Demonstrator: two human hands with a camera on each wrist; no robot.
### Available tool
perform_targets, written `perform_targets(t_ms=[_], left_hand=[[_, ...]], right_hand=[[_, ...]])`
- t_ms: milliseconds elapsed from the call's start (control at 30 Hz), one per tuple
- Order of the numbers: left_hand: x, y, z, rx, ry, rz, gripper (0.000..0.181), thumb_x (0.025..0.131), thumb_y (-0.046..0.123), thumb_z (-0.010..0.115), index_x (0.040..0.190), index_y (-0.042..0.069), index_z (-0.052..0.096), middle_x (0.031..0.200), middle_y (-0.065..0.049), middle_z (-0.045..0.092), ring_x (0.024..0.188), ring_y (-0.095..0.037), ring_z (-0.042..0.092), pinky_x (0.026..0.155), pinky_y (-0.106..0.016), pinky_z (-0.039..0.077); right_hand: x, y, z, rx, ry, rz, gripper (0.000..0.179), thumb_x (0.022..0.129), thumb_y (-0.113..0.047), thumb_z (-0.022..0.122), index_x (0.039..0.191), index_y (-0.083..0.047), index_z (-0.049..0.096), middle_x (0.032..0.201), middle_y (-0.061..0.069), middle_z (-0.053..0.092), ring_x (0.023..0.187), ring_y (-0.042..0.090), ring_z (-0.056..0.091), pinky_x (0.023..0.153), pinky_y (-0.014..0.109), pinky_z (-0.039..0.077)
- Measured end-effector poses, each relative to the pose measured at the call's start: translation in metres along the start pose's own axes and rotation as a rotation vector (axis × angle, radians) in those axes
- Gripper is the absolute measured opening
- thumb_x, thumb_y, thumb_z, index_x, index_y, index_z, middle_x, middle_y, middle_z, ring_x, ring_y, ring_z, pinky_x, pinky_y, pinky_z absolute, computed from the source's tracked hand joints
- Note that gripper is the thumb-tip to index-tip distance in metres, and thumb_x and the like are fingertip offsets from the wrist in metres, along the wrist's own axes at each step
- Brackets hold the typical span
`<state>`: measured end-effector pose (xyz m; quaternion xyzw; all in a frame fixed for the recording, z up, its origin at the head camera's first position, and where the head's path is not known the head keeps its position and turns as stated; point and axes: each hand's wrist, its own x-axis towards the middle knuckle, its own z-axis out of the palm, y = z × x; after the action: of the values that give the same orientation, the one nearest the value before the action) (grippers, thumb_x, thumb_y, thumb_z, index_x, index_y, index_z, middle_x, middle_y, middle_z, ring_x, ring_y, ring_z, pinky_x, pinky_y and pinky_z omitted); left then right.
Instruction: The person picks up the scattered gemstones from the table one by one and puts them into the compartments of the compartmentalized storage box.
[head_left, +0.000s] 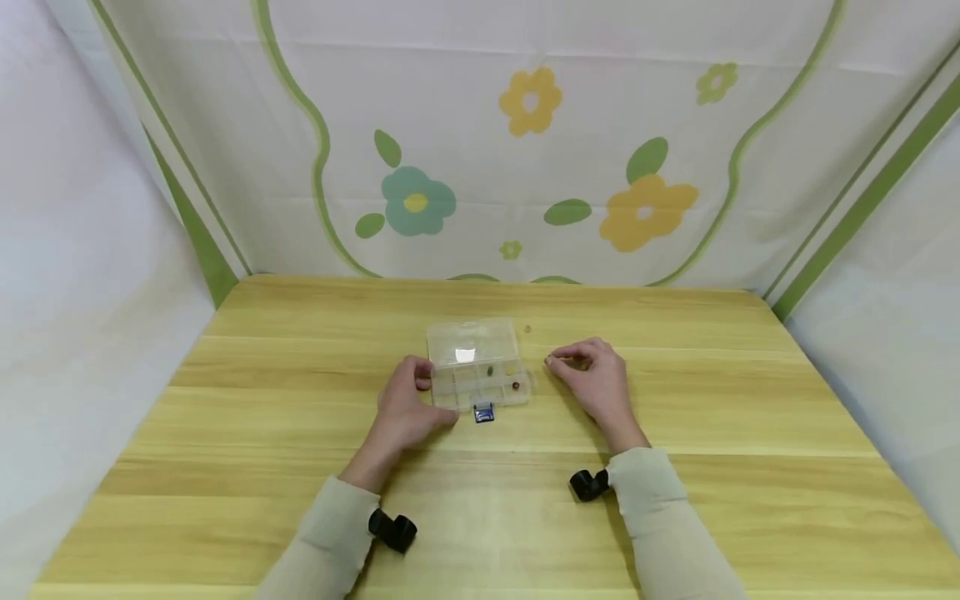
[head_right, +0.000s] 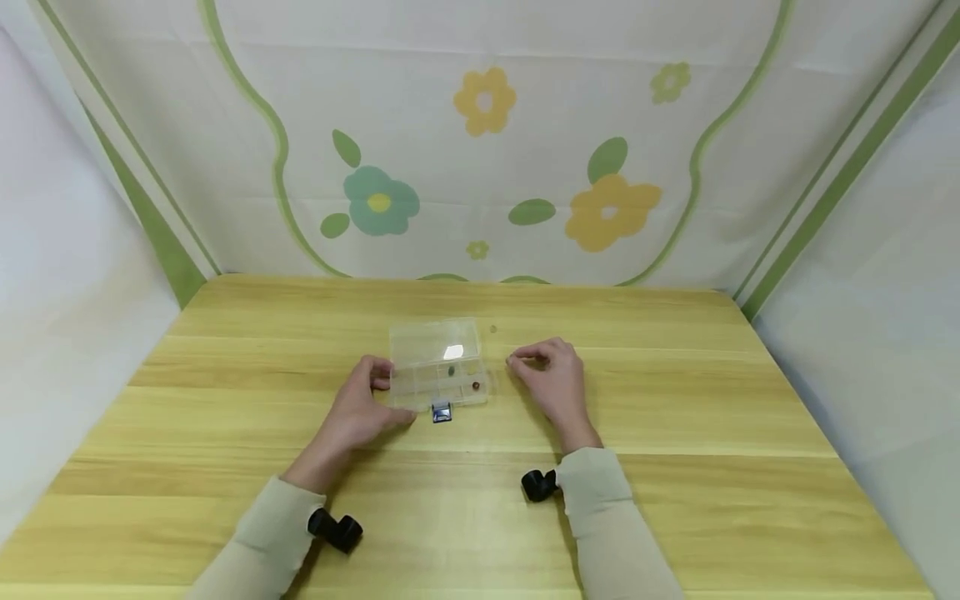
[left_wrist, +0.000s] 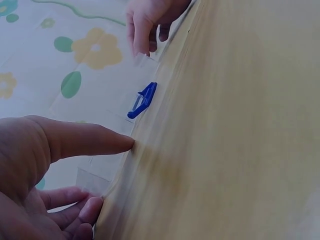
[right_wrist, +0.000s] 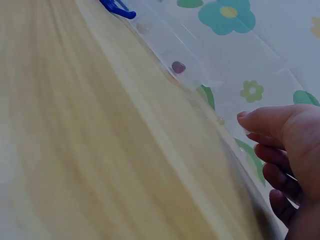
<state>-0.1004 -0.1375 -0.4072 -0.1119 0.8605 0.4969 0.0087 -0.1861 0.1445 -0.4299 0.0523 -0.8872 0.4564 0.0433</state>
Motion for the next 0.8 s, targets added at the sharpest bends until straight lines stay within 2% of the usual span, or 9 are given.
perform_targets(t_ms=[133, 267, 367, 467, 600, 667, 800], left_hand=[[0.002, 0.002, -0.001, -0.008, -0.005, 0.009, 0.078, 0.068, -0.001, 0.093, 0.137, 0.004, 0.056, 0.137, -0.016, 0.062, 0.126, -0.034, 0.058, 0.114, -0.052, 0.043], [0.002, 0.002, 0.001, -0.02, -0.005, 0.002, 0.078, 0.069, 0.0, 0.094, 0.137, 0.005, 0.056, 0.137, -0.015, 0.063, 0.126, -0.033, 0.058, 0.115, -0.053, 0.042], [0.002, 0.001, 0.003, -0.009, -0.002, -0.001, 0.078, 0.068, 0.0, 0.094, 0.136, 0.005, 0.057, 0.137, -0.015, 0.063, 0.125, -0.033, 0.059, 0.114, -0.053, 0.043], [0.001, 0.0, 0.002, 0.0, 0.0, 0.007, 0.078, 0.068, 0.001, 0.095, 0.136, 0.005, 0.057, 0.136, -0.015, 0.064, 0.125, -0.034, 0.06, 0.115, -0.054, 0.041], [0.001, 0.001, 0.001, 0.008, -0.002, 0.014, 0.079, 0.068, 0.003, 0.095, 0.137, 0.005, 0.056, 0.136, -0.016, 0.065, 0.126, -0.034, 0.061, 0.116, -0.056, 0.04], [0.001, 0.001, 0.0, 0.016, 0.0, 0.013, 0.079, 0.069, 0.003, 0.095, 0.137, 0.005, 0.056, 0.136, -0.016, 0.065, 0.127, -0.035, 0.061, 0.117, -0.057, 0.039], [-0.002, 0.0, -0.001, 0.02, 0.006, -0.005, 0.078, 0.069, 0.003, 0.095, 0.136, 0.006, 0.057, 0.135, -0.015, 0.066, 0.126, -0.034, 0.061, 0.114, -0.057, 0.042]], right_hand=[[0.0, -0.012, 0.009, 0.084, 0.026, 0.011, 0.021, 0.095, -0.036, 0.084, 0.106, -0.018, 0.084, 0.114, 0.004, 0.069, 0.103, 0.021, 0.06, 0.088, 0.037, 0.051], [-0.002, -0.026, 0.023, 0.166, 0.039, -0.023, 0.021, 0.093, -0.034, 0.086, 0.105, -0.018, 0.084, 0.114, 0.003, 0.069, 0.109, 0.02, 0.059, 0.091, 0.037, 0.053], [-0.006, -0.035, 0.035, 0.184, 0.027, -0.052, 0.017, 0.092, -0.031, 0.087, 0.103, -0.018, 0.084, 0.113, 0.002, 0.069, 0.112, 0.021, 0.059, 0.093, 0.038, 0.051], [-0.011, -0.044, 0.046, 0.171, 0.023, -0.094, 0.015, 0.091, -0.028, 0.088, 0.101, -0.017, 0.084, 0.111, 0.001, 0.07, 0.113, 0.022, 0.058, 0.098, 0.042, 0.047], [-0.014, -0.054, 0.062, 0.109, 0.05, -0.204, 0.014, 0.089, -0.026, 0.089, 0.098, -0.015, 0.085, 0.106, 0.002, 0.072, 0.111, 0.025, 0.058, 0.106, 0.048, 0.039], [-0.015, -0.059, 0.068, 0.075, 0.055, -0.266, 0.015, 0.088, -0.025, 0.09, 0.097, -0.015, 0.085, 0.104, 0.002, 0.072, 0.107, 0.025, 0.057, 0.105, 0.048, 0.037], [-0.02, -0.063, 0.078, 0.022, 0.044, -0.357, 0.015, 0.086, -0.026, 0.092, 0.095, -0.015, 0.085, 0.101, 0.001, 0.073, 0.101, 0.023, 0.057, 0.094, 0.043, 0.037]])
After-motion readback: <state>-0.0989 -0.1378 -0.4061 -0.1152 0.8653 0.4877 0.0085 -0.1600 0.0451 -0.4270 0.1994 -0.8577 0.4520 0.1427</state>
